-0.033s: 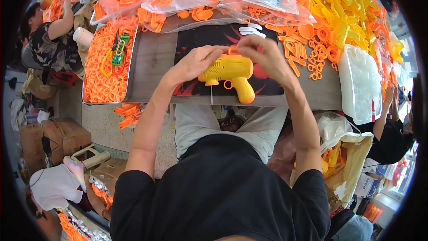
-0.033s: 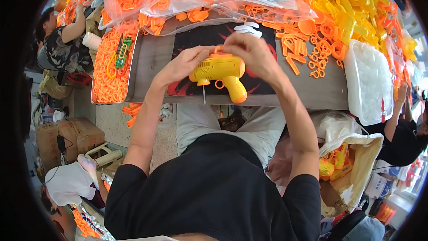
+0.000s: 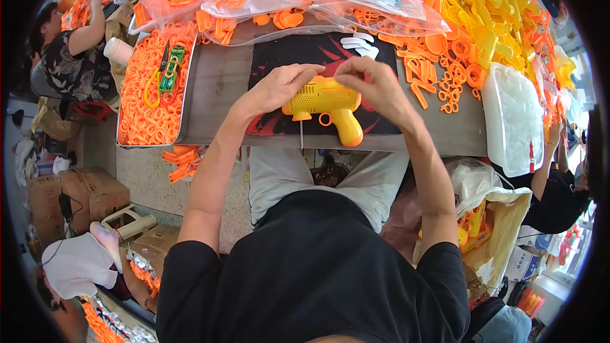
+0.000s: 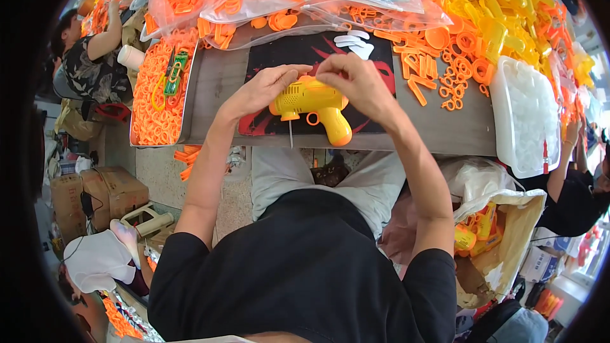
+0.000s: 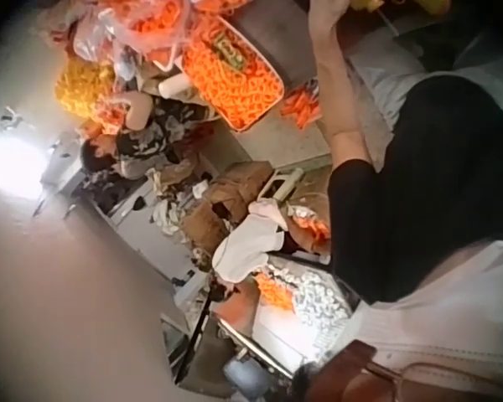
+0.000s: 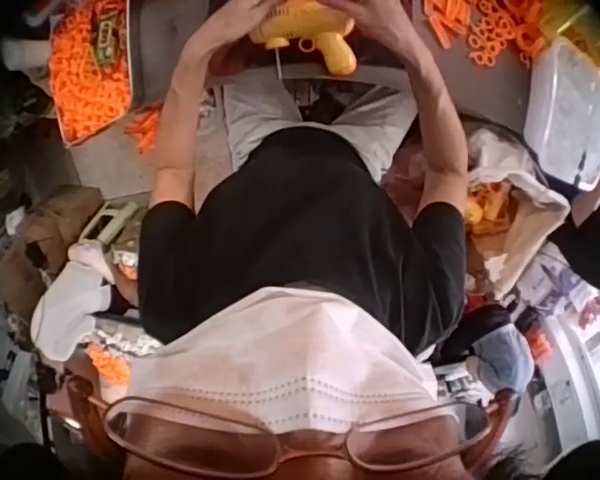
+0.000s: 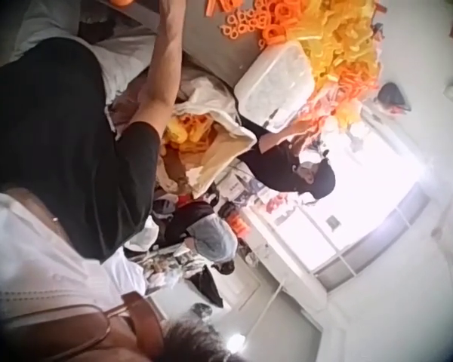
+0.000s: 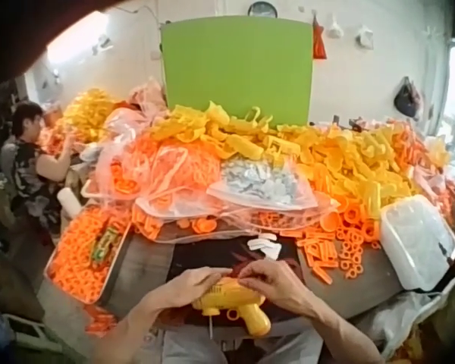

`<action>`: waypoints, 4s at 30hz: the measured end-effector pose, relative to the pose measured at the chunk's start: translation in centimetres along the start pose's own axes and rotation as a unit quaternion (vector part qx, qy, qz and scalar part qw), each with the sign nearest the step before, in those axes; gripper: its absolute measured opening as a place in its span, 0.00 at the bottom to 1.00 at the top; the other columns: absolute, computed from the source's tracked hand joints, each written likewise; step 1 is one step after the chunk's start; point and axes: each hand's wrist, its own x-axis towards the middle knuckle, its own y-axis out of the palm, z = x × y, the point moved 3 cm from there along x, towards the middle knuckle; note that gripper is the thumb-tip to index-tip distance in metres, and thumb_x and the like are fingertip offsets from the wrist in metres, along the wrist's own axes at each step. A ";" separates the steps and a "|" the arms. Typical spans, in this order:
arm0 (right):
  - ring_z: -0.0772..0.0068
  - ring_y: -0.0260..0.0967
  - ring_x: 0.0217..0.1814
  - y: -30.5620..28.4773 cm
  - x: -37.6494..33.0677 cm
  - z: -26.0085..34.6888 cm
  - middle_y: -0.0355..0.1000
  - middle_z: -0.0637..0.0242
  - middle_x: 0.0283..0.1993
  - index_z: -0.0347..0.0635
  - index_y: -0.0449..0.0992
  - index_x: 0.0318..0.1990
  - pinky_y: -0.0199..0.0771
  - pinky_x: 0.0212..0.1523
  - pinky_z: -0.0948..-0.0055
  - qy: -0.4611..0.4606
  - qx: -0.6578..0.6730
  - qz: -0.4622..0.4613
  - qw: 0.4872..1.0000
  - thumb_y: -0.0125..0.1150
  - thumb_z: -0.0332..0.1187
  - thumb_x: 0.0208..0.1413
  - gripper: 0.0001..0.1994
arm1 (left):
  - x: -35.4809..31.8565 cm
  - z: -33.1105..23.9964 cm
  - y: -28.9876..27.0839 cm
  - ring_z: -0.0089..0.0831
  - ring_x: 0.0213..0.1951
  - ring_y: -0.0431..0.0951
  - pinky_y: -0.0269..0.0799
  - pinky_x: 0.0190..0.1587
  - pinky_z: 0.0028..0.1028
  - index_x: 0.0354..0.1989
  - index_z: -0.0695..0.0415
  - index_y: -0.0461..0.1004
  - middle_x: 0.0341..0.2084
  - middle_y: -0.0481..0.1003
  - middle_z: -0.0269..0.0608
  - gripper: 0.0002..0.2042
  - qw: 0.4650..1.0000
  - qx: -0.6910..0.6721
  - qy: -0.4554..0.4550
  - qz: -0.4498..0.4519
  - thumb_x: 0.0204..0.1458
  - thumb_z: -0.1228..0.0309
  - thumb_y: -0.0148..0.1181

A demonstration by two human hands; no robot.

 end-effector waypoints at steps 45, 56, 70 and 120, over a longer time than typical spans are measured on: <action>0.64 0.70 0.51 -5.9 5.0 -6.3 0.74 0.65 0.41 0.43 0.83 0.39 0.63 0.55 0.59 -0.012 -0.295 0.117 0.948 0.64 0.33 0.55 0.08 | -0.3 -0.7 2.0 0.33 0.52 0.79 0.71 0.56 0.30 0.59 0.63 0.74 0.50 0.80 0.46 0.28 0.995 0.085 -0.016 -0.044 0.58 0.53 0.65; 0.67 0.73 0.37 -4.1 -3.2 -6.1 0.75 0.62 0.33 0.38 0.82 0.39 0.71 0.42 0.65 0.171 -0.197 -0.098 0.960 0.69 0.38 0.56 0.11 | -0.5 -0.1 2.0 0.26 0.50 0.77 0.72 0.55 0.27 0.60 0.65 0.73 0.50 0.78 0.44 0.28 0.998 0.040 -0.020 -0.051 0.59 0.56 0.66; 0.84 0.70 0.35 -5.1 -6.7 -5.2 0.76 0.72 0.34 0.35 0.79 0.41 0.71 0.40 0.80 0.150 0.084 -0.245 0.954 0.66 0.28 0.59 0.06 | 0.1 -1.8 2.4 0.29 0.50 0.76 0.70 0.55 0.31 0.53 0.58 0.78 0.45 0.78 0.38 0.21 0.981 0.071 0.117 -0.140 0.53 0.62 0.71; 0.68 0.64 0.67 0.3 -4.4 -1.6 0.66 0.64 0.65 0.41 0.74 0.61 0.61 0.67 0.68 0.082 0.115 -0.087 0.986 0.54 0.31 0.67 0.16 | -0.9 -1.0 3.8 0.36 0.46 0.72 0.68 0.52 0.35 0.42 0.52 0.80 0.41 0.76 0.33 0.12 0.935 0.206 0.193 -0.213 0.49 0.69 0.71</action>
